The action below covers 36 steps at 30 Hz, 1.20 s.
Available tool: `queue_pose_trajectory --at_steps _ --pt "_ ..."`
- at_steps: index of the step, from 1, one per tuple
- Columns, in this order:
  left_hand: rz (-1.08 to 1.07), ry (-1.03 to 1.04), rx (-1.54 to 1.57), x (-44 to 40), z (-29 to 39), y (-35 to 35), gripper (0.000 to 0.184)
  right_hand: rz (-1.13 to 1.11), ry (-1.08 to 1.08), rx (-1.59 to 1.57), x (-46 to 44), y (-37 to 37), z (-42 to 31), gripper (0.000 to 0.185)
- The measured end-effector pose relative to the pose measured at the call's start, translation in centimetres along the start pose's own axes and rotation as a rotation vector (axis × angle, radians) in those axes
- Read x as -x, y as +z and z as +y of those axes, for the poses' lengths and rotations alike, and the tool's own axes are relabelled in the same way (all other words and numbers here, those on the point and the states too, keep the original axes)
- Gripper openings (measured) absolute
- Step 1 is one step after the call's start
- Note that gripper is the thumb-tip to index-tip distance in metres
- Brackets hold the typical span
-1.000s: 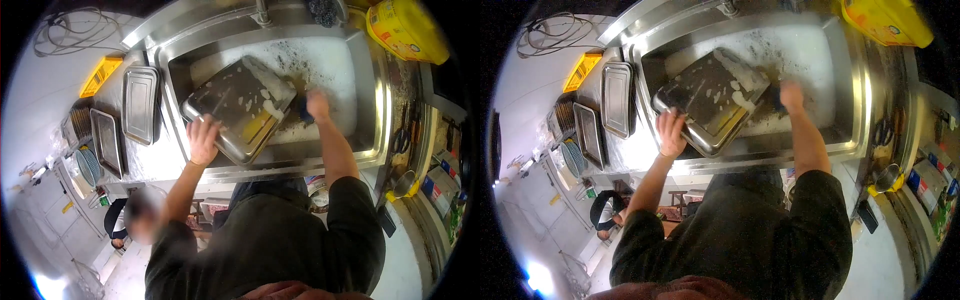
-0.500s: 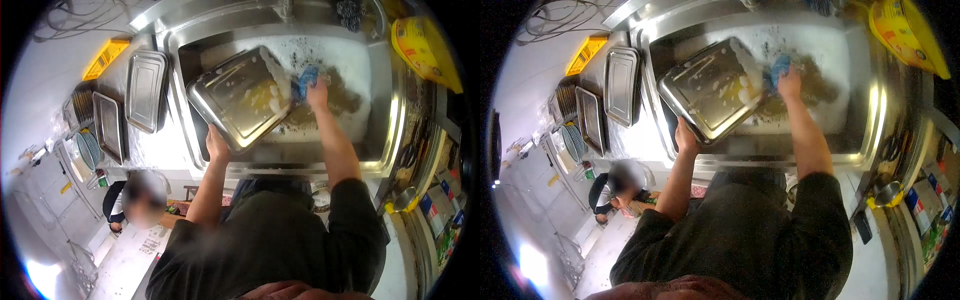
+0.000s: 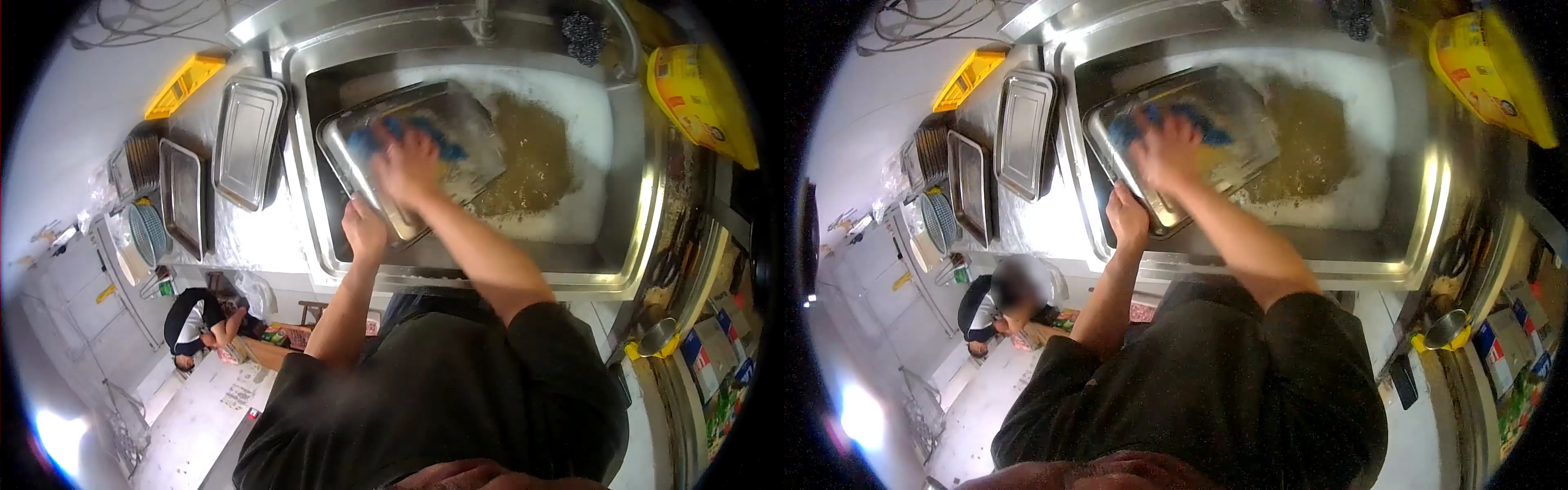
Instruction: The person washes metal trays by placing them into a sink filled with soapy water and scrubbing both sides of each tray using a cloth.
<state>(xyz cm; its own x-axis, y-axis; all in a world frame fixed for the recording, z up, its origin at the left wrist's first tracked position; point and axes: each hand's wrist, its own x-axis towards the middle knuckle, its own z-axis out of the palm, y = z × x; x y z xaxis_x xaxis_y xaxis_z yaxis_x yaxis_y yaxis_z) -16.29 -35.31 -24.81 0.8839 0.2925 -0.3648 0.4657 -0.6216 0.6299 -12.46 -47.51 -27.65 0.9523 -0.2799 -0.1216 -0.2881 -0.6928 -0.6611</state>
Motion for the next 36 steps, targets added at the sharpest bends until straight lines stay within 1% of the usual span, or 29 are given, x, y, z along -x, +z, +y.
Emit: queue_pose_trajectory --at_steps 1,3,4,5,7,8,9,10,11,13,14,15,16,18,20,22,24,25,26,28,30,31,32,33,34,36 --pt "0.018 -0.004 0.025 0.2 0.3 0.1 0.049 -0.043 0.130 0.021 -2.4 0.2 1.8 0.056" --pt "0.017 -0.005 0.026 -0.2 -0.4 0.1 0.050 0.001 0.330 0.114 -6.3 1.1 7.4 0.054" --pt "-0.002 -0.004 0.009 -0.4 0.0 -0.1 0.051 -0.061 0.471 0.056 -7.5 0.9 10.5 0.056" --pt "-0.021 -0.007 0.006 -0.6 0.4 -0.3 0.050 0.018 0.493 -0.021 -7.5 1.9 13.9 0.053" --pt "-0.065 -0.020 0.009 -1.2 1.0 -0.7 0.050 0.059 0.415 0.004 -4.5 2.3 16.7 0.047" --pt "-0.085 -0.024 0.036 -1.4 1.1 -0.7 0.050 0.137 0.379 0.054 -1.8 1.8 14.9 0.042" --pt "-0.110 -0.027 0.058 -1.8 1.1 -0.7 0.050 0.200 0.287 0.057 0.8 1.2 13.2 0.042" --pt "-0.132 -0.030 0.078 -2.0 0.9 -0.6 0.049 0.212 0.144 -0.010 3.4 0.9 12.1 0.046" --pt "-0.131 -0.021 0.130 -2.2 0.5 -0.4 0.048 0.304 0.030 -0.041 5.8 0.9 9.9 0.051" --pt "-0.122 -0.027 0.100 -2.0 1.5 -0.6 0.046 0.193 -0.090 -0.116 8.7 -1.4 4.9 0.058" --pt "-0.119 -0.025 0.085 -2.1 2.0 -0.6 0.045 0.193 -0.174 -0.195 9.0 -2.3 2.7 0.060" --pt "-0.120 0.028 0.125 -2.1 2.1 -0.5 0.045 0.159 -0.168 -0.262 9.0 -2.5 0.8 0.063" --pt "-0.123 0.081 0.164 -2.0 2.2 -0.5 0.044 0.204 -0.174 -0.313 8.1 -2.0 -0.4 0.062" --pt "-0.153 0.218 0.190 -1.9 2.3 -0.7 0.043 0.273 -0.146 -0.168 5.0 -2.4 -2.7 0.053" --pt "-0.120 0.182 -0.147 -2.1 3.4 -1.0 0.045 0.300 -0.193 -0.211 0.6 -2.9 -3.4 0.048" --pt "-0.092 0.164 -0.230 -1.6 4.0 -1.2 0.052 0.317 -0.119 -0.203 -3.8 -2.1 -2.1 0.043" --pt "-0.091 0.173 -0.233 -1.8 4.0 -1.1 0.056 0.346 0.110 -0.101 -7.3 -1.4 -0.1 0.040" --pt "-0.073 0.190 -0.261 -1.6 4.0 -1.0 0.061 0.386 0.186 -0.141 -8.6 -0.9 2.0 0.039" --pt "-0.095 0.191 -0.271 -1.4 4.2 -1.2 0.063 0.417 0.246 -0.138 -8.8 -1.2 3.1 0.037" --pt "-0.135 0.193 -0.284 -1.6 4.9 -1.4 0.065 0.491 0.087 -0.208 -6.8 -2.1 3.2 0.033" --pt "-0.165 0.240 -0.305 -1.8 5.0 -1.4 0.062 0.374 -0.038 -0.271 -3.6 -3.0 0.9 0.031" --pt "-0.174 0.267 -0.334 -1.5 5.7 -1.7 0.060 0.436 -0.133 -0.274 -2.6 -3.9 -1.0 0.033" --pt "-0.183 0.294 -0.368 -1.3 6.1 -2.0 0.058 0.421 -0.237 -0.299 -2.4 -4.5 -2.0 0.035" --pt "-0.136 0.389 -0.301 -1.6 4.6 -1.7 0.055 0.419 -0.286 -0.236 -3.1 -5.2 -2.9 0.034" --pt "-0.142 0.374 -0.327 -1.6 4.7 -2.1 0.054 0.414 -0.327 -0.175 -3.4 -5.9 -3.7 0.033" --pt "-0.160 0.348 -0.378 -1.3 5.7 -2.6 0.054 0.401 -0.321 -0.161 -5.2 -7.1 -4.1 0.030"
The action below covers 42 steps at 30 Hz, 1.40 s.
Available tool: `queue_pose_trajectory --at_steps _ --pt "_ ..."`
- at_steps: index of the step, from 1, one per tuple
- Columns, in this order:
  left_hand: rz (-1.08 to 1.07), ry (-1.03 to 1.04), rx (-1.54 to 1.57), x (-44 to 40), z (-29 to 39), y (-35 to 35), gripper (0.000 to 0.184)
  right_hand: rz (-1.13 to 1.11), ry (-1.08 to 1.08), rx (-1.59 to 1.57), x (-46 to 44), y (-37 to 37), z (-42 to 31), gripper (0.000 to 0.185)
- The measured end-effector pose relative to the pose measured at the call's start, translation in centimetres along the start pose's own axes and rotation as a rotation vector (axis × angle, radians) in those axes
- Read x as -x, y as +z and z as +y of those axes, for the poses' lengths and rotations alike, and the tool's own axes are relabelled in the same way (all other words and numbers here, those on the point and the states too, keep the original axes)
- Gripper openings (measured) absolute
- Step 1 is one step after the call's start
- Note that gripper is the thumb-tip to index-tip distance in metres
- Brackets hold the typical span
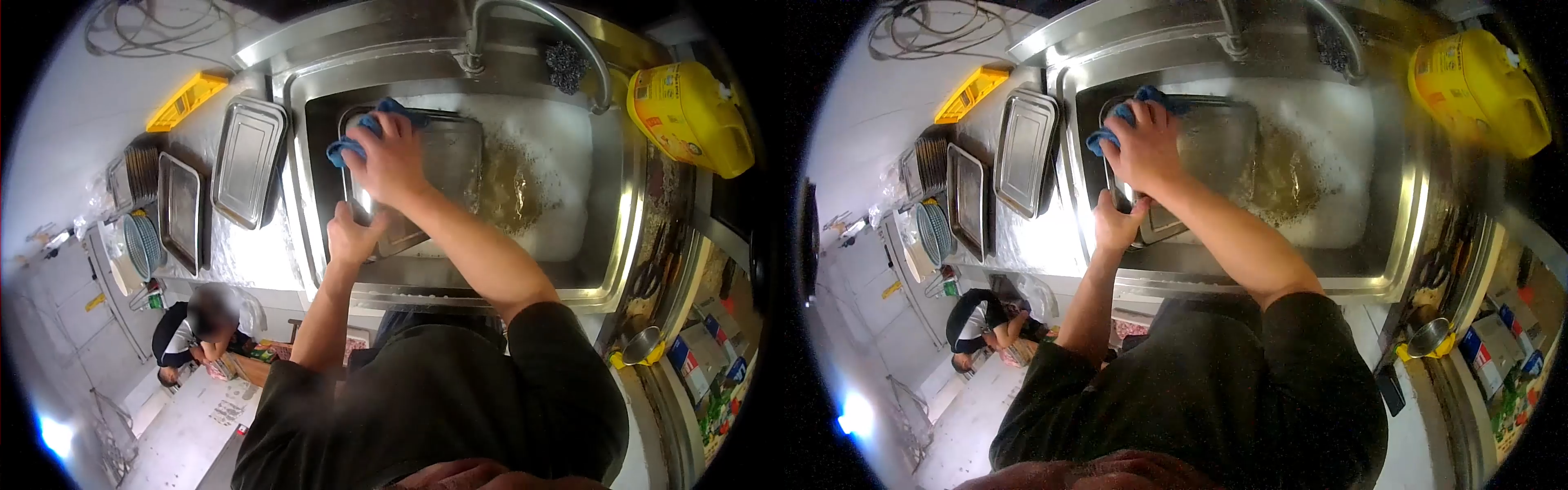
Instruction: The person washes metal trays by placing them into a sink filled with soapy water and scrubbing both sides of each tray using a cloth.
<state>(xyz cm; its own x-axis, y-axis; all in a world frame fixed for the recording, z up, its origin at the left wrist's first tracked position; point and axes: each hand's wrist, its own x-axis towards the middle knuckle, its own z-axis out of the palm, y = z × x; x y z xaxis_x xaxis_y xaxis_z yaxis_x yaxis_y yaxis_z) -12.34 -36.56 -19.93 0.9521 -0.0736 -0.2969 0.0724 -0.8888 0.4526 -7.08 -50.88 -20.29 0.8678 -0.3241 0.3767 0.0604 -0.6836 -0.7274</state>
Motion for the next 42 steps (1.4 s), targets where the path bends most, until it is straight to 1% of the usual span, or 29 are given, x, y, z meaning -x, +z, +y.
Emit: queue_pose_trajectory --at_steps 1,3,5,6,8,10,12,14,17,20,21,22,23,24,25,26,28,29,31,32,35,36,37,38,39,40,41,42 --pt "-0.022 -0.046 -0.042 -0.1 0.5 -0.3 0.053 -0.006 0.000 0.011 -1.2 0.0 0.8 0.029" --pt "-0.033 -0.022 0.014 -0.1 0.3 -0.2 0.053 -0.102 0.149 -0.051 -3.2 0.7 3.2 0.031" --pt "-0.042 -0.036 0.085 0.1 0.3 -0.1 0.052 -0.188 0.270 -0.143 -4.6 2.0 6.6 0.038" --pt "-0.029 -0.031 0.066 0.2 0.4 -0.1 0.051 -0.221 0.320 -0.201 -4.2 2.5 9.2 0.043" --pt "0.007 -0.025 0.033 0.1 0.4 0.0 0.051 -0.358 0.504 -0.077 -2.7 2.7 13.9 0.046" --pt "0.005 -0.016 0.033 -0.1 -0.6 0.4 0.049 -0.375 0.496 0.150 0.6 4.4 21.7 0.048" --pt "-0.019 -0.034 0.068 0.3 -1.4 0.6 0.048 -0.522 0.584 0.144 2.3 2.6 26.1 0.052" --pt "-0.039 -0.061 0.157 0.2 -1.6 1.0 0.047 -0.348 0.667 0.181 5.9 4.4 31.9 0.059" --pt "-0.079 -0.060 0.181 -0.3 -2.6 1.5 0.046 -0.353 0.934 0.211 5.2 0.5 28.0 0.058" --pt "-0.120 -0.066 0.227 -0.2 -2.7 1.6 0.043 -0.118 1.257 0.219 8.1 0.4 28.2 0.058" --pt "-0.087 -0.049 0.174 -0.2 -1.9 1.5 0.047 -0.025 1.360 0.103 9.0 0.6 28.6 0.058" --pt "-0.060 -0.060 0.212 0.0 -1.8 1.6 0.048 0.057 1.465 -0.012 10.8 0.6 28.8 0.059" --pt "-0.045 -0.074 0.250 0.3 -1.9 1.9 0.048 -0.083 1.492 -0.001 12.9 0.3 28.4 0.058" --pt "-0.027 -0.073 0.297 -0.2 -1.9 2.7 0.048 -0.207 1.507 0.010 14.2 -0.2 28.4 0.058" --pt "0.046 -0.007 0.359 -0.5 -2.7 3.8 0.049 -0.133 1.418 0.071 15.8 0.3 28.2 0.058" --pt "-0.019 -0.049 0.352 -0.6 -0.9 2.3 0.049 -0.078 1.337 0.131 17.9 0.8 27.0 0.057" --pt "-0.061 -0.047 0.362 -1.3 -2.6 3.0 0.045 -0.092 1.394 0.257 17.2 -0.7 21.8 0.056" --pt "-0.071 -0.049 0.392 -1.2 -2.3 3.0 0.045 -0.096 1.427 0.318 16.8 -1.2 19.1 0.056" --pt "-0.088 -0.050 0.454 -1.2 -1.4 2.9 0.045 -0.108 1.335 0.294 16.7 -0.6 15.0 0.057" --pt "-0.099 -0.062 0.431 -1.3 -2.0 3.6 0.049 -0.114 1.290 0.282 16.7 -0.6 13.7 0.057" --pt "-0.091 -0.014 0.323 -1.8 -1.9 3.4 0.055 -0.052 0.906 0.239 15.2 0.9 13.8 0.060" --pt "-0.085 0.017 0.313 -1.5 -1.2 2.9 0.056 -0.038 0.821 0.202 13.3 1.0 13.9 0.063" --pt "-0.149 -0.011 0.337 -1.5 -1.0 2.6 0.055 -0.049 0.896 0.157 10.1 -0.4 11.6 0.063" --pt "-0.112 -0.025 0.353 -1.4 -0.8 2.7 0.055 -0.076 0.846 0.156 9.0 0.8 12.0 0.063" --pt "-0.075 -0.034 0.373 -1.5 -0.5 2.9 0.055 -0.018 0.795 0.128 8.0 1.1 10.6 0.059" --pt "-0.046 -0.042 0.395 -1.4 -0.1 3.1 0.054 -0.097 0.738 0.136 7.1 0.3 7.9 0.053" --pt "-0.038 -0.065 0.390 -1.4 0.1 3.0 0.053 -0.022 0.690 0.137 7.6 0.7 5.3 0.048" --pt "-0.094 -0.161 0.583 -1.8 -0.2 3.4 0.051 -0.038 0.662 0.153 8.4 0.7 2.7 0.043"
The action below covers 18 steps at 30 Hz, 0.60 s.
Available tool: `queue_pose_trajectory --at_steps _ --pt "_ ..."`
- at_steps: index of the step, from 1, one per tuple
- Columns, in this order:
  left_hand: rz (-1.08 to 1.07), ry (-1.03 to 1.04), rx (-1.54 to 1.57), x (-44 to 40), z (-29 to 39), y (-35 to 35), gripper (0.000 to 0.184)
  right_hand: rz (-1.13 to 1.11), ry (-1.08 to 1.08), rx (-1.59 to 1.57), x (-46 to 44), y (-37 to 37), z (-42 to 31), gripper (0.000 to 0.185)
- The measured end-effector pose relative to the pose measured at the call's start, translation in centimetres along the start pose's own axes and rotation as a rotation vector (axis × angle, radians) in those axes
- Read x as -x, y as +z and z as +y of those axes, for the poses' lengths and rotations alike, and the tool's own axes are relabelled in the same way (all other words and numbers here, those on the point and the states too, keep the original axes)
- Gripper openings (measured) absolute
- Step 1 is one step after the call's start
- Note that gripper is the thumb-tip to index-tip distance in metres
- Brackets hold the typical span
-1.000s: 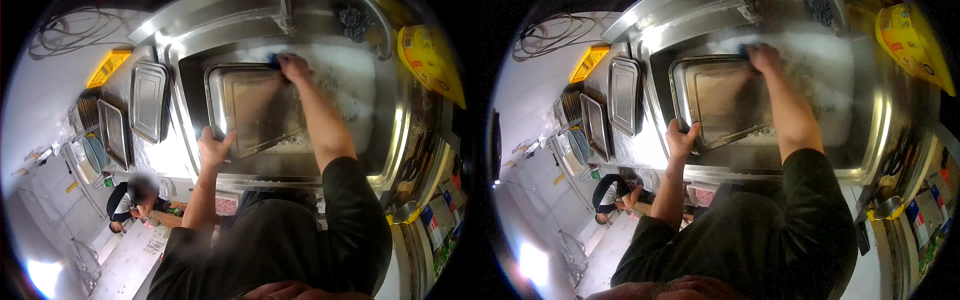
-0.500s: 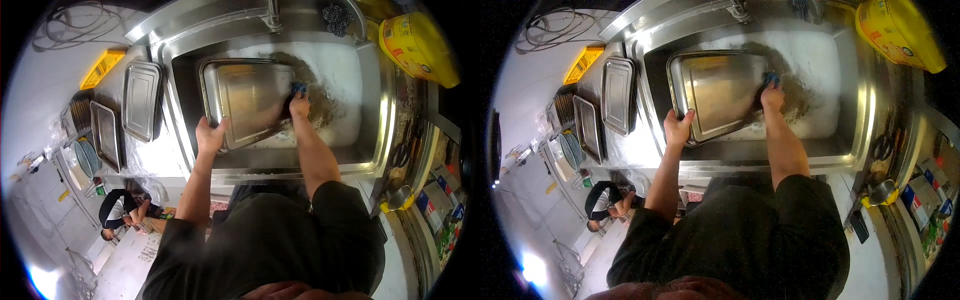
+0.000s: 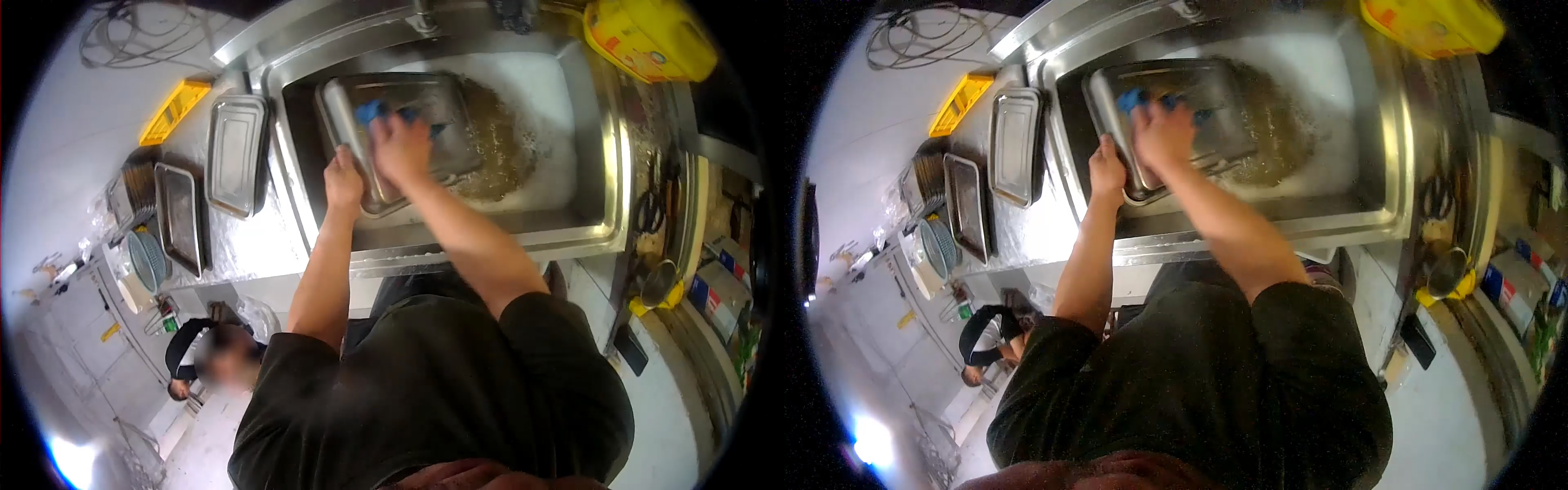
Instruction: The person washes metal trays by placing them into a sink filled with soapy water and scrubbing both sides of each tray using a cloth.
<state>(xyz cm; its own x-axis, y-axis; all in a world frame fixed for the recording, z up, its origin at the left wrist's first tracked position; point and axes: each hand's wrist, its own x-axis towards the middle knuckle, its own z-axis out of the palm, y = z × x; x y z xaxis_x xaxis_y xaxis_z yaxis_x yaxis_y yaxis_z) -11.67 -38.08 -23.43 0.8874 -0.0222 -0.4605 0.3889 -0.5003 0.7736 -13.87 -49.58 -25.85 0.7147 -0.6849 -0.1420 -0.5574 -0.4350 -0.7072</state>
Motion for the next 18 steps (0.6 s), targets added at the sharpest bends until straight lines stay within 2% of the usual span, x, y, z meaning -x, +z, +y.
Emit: queue_pose_trajectory --at_steps 2,4,6,7,9,11,13,15,16,18 --pt "0.034 -0.150 0.304 -0.2 0.3 0.4 0.048 -0.001 -0.037 -0.055 4.8 -1.4 -1.7 0.038" --pt "-0.066 -0.232 0.560 -0.2 0.2 0.3 0.046 0.019 -0.028 -0.121 8.5 -2.6 -1.5 0.045" --pt "0.018 -0.186 0.380 0.4 -0.2 0.8 0.046 0.111 0.042 -0.135 9.9 -1.8 0.3 0.048" --pt "0.018 -0.289 0.414 1.2 0.3 1.0 0.049 0.153 0.111 -0.126 9.7 -1.0 1.6 0.048" --pt "0.044 -0.288 0.414 1.1 -2.0 1.3 0.053 0.229 0.251 -0.122 7.7 0.4 4.9 0.050" --pt "0.031 -0.311 0.422 1.3 -2.3 1.5 0.057 0.145 0.495 -0.062 4.8 1.1 9.1 0.056" --pt "0.015 -0.358 0.455 2.5 -1.6 1.7 0.061 0.166 0.766 -0.085 0.7 2.1 14.1 0.060" --pt "0.081 -0.377 0.316 2.9 -2.7 2.1 0.064 0.006 0.924 -0.136 -2.9 0.2 16.6 0.061" --pt "0.112 -0.381 0.254 2.9 -3.0 2.4 0.066 -0.038 0.847 -0.043 -4.2 0.5 19.2 0.061" --pt "0.150 -0.420 0.278 3.3 -2.4 2.7 0.065 -0.106 0.882 -0.071 -6.3 -0.8 20.6 0.057"
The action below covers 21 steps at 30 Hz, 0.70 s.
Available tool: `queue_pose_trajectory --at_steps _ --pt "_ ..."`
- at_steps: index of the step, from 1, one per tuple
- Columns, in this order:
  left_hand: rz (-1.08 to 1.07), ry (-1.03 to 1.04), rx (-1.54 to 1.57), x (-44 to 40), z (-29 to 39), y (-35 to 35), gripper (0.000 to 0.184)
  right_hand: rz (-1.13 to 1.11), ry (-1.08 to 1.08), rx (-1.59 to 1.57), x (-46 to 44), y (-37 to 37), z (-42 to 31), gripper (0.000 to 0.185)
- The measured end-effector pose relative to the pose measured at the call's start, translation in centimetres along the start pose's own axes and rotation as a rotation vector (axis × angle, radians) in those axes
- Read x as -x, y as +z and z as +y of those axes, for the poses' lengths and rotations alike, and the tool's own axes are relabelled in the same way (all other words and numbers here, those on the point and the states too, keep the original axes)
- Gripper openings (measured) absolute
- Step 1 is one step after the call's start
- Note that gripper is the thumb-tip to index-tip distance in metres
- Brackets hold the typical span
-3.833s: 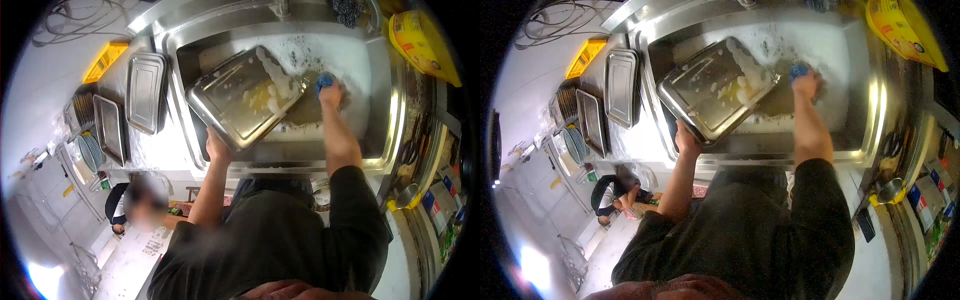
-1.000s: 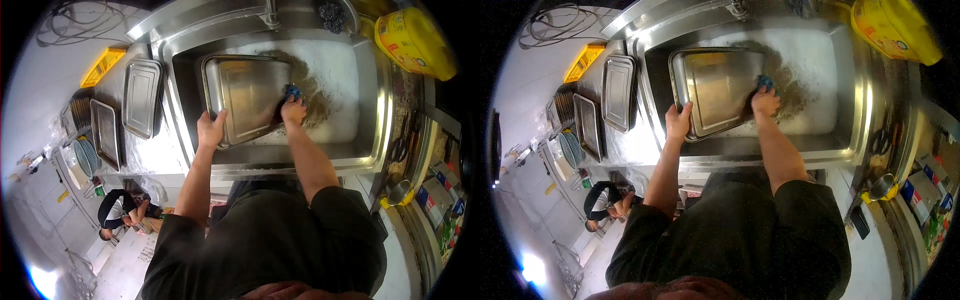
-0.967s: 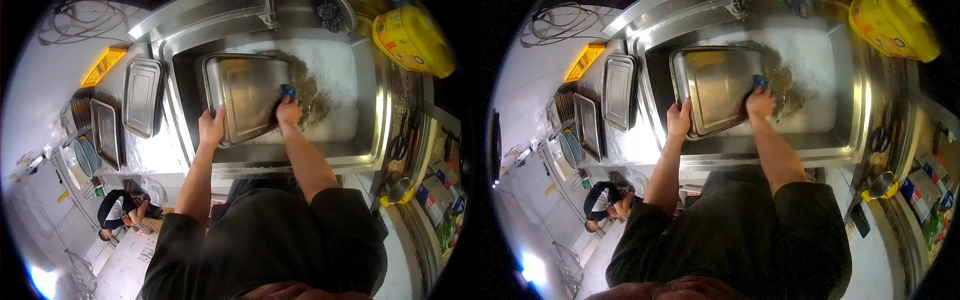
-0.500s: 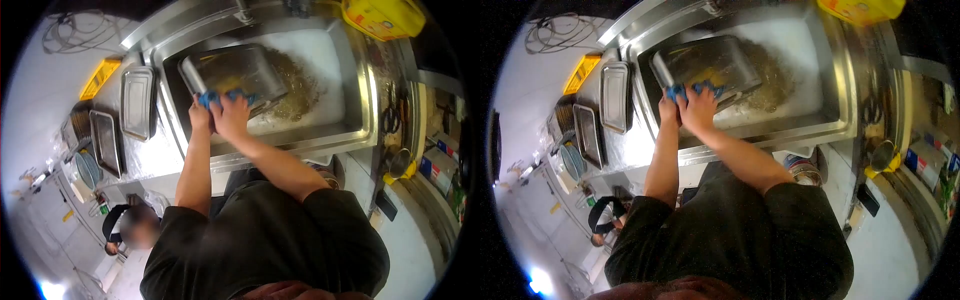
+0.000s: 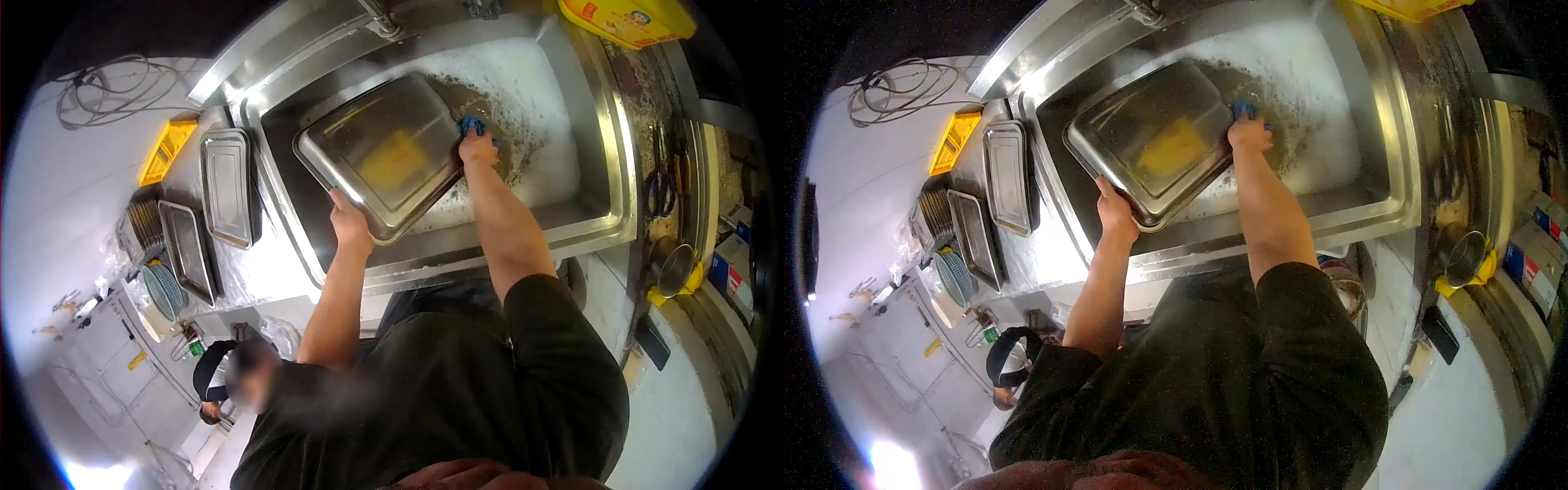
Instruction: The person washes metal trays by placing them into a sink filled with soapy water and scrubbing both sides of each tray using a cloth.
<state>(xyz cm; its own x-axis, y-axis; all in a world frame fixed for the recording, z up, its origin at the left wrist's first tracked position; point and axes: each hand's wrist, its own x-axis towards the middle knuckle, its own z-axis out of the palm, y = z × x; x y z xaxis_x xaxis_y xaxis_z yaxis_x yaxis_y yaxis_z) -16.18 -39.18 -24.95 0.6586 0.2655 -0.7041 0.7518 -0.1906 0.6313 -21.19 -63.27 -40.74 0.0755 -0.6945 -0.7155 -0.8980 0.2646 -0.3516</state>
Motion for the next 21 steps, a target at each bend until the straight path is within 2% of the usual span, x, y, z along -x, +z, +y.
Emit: queue_pose_trajectory --at_steps 2,4,5,7,8,10,11,12,13,15,16,17,18,21 --pt "-0.038 -0.047 0.086 2.1 2.5 0.8 0.063 0.134 -0.199 0.041 1.2 0.5 0.3 0.054" --pt "-0.106 0.056 0.091 1.1 2.8 -0.5 0.059 0.274 -0.462 0.026 5.2 0.9 1.6 0.049" --pt "-0.128 0.112 0.109 1.2 3.1 -1.1 0.058 0.300 -0.511 0.095 7.5 1.4 2.0 0.047" --pt "-0.139 0.201 0.080 2.2 3.9 -2.8 0.054 0.236 -0.704 0.028 12.4 0.6 1.4 0.043" --pt "-0.152 0.155 -0.033 1.7 3.7 -4.6 0.051 0.199 -0.791 -0.049 13.3 0.5 0.5 0.043" --pt "-0.166 0.347 -0.128 2.7 4.1 -6.4 0.045 0.118 -0.962 -0.211 14.7 0.5 -1.3 0.043" --pt "-0.183 0.311 -0.157 4.6 4.9 -7.3 0.041 0.121 -0.969 -0.282 14.8 0.5 -2.8 0.045" --pt "-0.188 0.347 -0.335 6.2 6.2 -8.4 0.043 0.091 -0.946 -0.375 14.5 0.3 -4.5 0.046" --pt "-0.228 0.402 -0.306 6.3 6.0 -9.6 0.045 0.099 -0.931 -0.452 13.2 0.9 -5.8 0.050" --pt "-0.300 0.497 -0.309 6.9 6.8 -11.3 0.047 -0.052 -0.826 -0.510 11.3 -0.8 -9.4 0.054" --pt "-0.327 0.525 -0.351 8.1 8.0 -12.1 0.048 -0.006 -0.854 -0.432 9.6 -0.8 -10.4 0.052" --pt "-0.353 0.512 -0.351 8.7 8.7 -12.8 0.047 -0.270 -0.902 -0.535 8.2 -2.2 -12.0 0.052" --pt "-0.386 0.591 -0.357 9.4 9.2 -13.3 0.045 -0.231 -0.833 -0.669 7.9 -1.9 -12.7 0.051" --pt "-0.439 0.681 -0.407 10.3 10.6 -14.9 0.043 -0.517 -0.597 -0.857 6.3 -1.6 -13.0 0.049"
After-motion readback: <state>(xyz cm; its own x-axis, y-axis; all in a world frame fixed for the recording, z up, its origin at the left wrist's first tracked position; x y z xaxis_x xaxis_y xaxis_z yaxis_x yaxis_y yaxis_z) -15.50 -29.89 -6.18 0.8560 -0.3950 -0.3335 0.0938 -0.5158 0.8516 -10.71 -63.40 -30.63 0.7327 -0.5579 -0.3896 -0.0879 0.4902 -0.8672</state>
